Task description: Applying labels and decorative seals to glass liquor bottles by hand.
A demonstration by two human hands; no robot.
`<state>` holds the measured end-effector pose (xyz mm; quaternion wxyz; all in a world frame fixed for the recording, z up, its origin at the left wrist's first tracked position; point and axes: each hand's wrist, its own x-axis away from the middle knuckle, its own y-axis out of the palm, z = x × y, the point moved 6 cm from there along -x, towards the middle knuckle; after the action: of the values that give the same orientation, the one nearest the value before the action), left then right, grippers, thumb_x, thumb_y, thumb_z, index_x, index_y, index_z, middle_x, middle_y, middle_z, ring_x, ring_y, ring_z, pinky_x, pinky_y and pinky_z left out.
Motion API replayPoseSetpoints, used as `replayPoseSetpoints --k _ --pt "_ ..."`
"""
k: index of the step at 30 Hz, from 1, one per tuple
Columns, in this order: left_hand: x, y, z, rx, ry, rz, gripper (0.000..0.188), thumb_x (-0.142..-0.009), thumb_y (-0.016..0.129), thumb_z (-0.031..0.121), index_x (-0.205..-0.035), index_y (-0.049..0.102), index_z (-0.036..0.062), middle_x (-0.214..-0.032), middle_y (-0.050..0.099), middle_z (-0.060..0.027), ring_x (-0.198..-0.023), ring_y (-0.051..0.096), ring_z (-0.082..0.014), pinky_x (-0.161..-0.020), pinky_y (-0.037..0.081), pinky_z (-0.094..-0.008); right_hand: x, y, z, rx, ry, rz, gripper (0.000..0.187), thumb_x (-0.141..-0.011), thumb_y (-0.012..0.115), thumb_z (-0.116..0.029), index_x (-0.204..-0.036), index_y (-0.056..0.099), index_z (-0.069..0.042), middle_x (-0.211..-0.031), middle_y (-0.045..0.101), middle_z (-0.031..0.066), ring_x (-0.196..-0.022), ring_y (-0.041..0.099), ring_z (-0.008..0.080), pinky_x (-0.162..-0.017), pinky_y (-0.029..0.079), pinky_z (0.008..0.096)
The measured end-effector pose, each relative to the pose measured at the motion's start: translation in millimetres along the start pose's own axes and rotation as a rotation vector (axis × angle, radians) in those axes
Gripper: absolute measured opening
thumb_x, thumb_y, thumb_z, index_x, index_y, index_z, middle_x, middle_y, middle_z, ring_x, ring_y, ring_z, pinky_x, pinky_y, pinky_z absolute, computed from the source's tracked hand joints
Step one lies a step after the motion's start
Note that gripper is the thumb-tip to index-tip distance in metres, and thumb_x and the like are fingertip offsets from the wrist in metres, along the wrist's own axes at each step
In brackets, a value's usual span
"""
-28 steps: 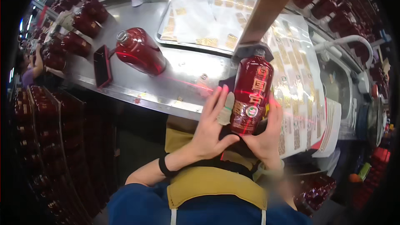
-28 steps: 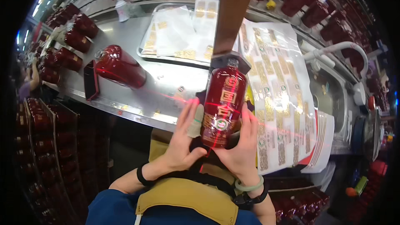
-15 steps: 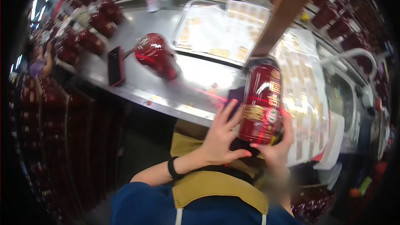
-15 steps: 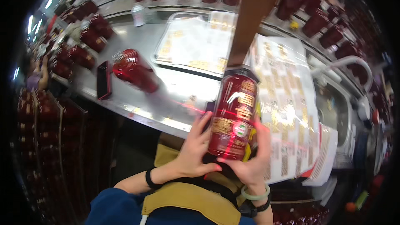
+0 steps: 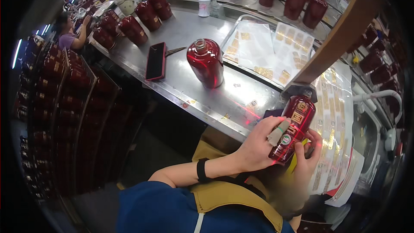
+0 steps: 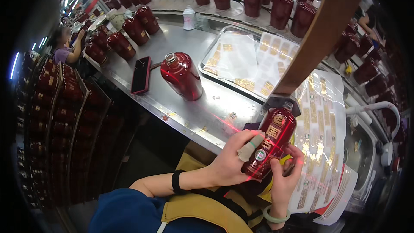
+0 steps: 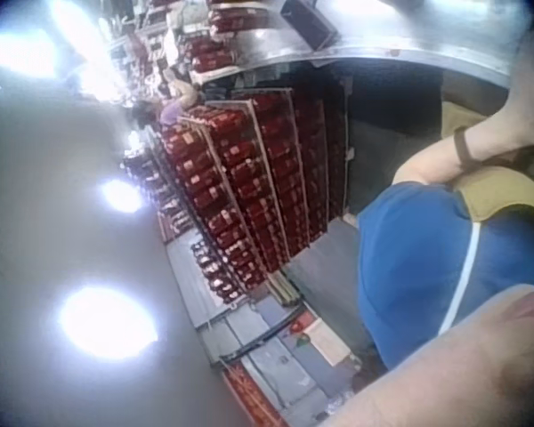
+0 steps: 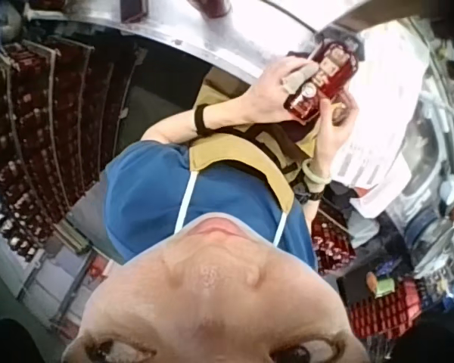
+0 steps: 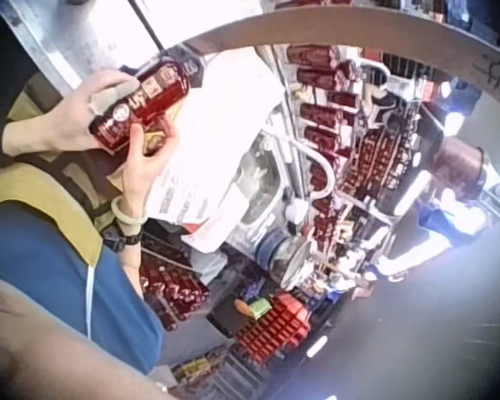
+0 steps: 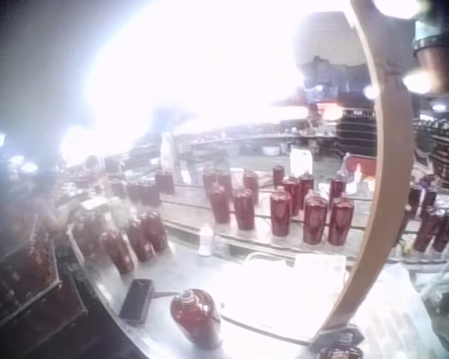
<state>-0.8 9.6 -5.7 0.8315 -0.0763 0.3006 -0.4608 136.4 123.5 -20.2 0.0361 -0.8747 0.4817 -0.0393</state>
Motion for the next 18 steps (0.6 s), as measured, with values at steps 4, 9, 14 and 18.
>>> replayPoseSetpoints --k 4,9,14,18 --pt "4 -10 -2 -0.069 0.085 -0.013 0.097 -0.071 0.087 0.034 -0.146 0.039 -0.0033 -0.145 0.040 -0.0239 -0.134 0.042 -0.0408 -0.116 0.031 -0.0520 -6 11 2 -0.189 0.146 -0.084 0.058 -0.089 0.067 -0.003 -0.142 0.043 0.000 -0.117 0.057 0.0062 -0.089 0.049 0.0067 -0.081 0.042 0.0227" --pt "9 -12 -15 0.136 0.023 -0.003 0.102 -0.068 0.089 0.034 -0.148 0.037 -0.0029 -0.148 0.039 -0.0236 -0.134 0.043 -0.0405 -0.115 0.032 -0.0514 -7 2 15 -0.304 0.269 -0.129 0.066 -0.086 0.070 -0.001 -0.145 0.040 0.002 -0.115 0.059 0.0060 -0.093 0.053 0.0083 -0.087 0.043 0.0242" --pt "2 -6 -9 -0.025 0.042 0.049 0.101 -0.067 0.089 0.031 -0.149 0.038 0.0009 -0.145 0.042 -0.0210 -0.133 0.043 -0.0406 -0.112 0.035 -0.0479 -6 -2 22 -0.192 0.253 -0.164 0.062 -0.087 0.070 -0.003 -0.143 0.044 0.002 -0.113 0.061 0.0037 -0.093 0.054 0.0079 -0.086 0.043 0.0233" --pt "-5 -2 -2 -0.013 0.089 -0.028 0.099 -0.068 0.088 0.031 -0.149 0.039 0.0023 -0.148 0.040 -0.0217 -0.134 0.042 -0.0412 -0.112 0.033 -0.0485 0 -11 14 -0.136 0.237 -0.096 0.051 -0.092 0.064 -0.002 -0.140 0.049 0.000 -0.108 0.062 0.0023 -0.092 0.054 0.0071 -0.084 0.044 0.0223"
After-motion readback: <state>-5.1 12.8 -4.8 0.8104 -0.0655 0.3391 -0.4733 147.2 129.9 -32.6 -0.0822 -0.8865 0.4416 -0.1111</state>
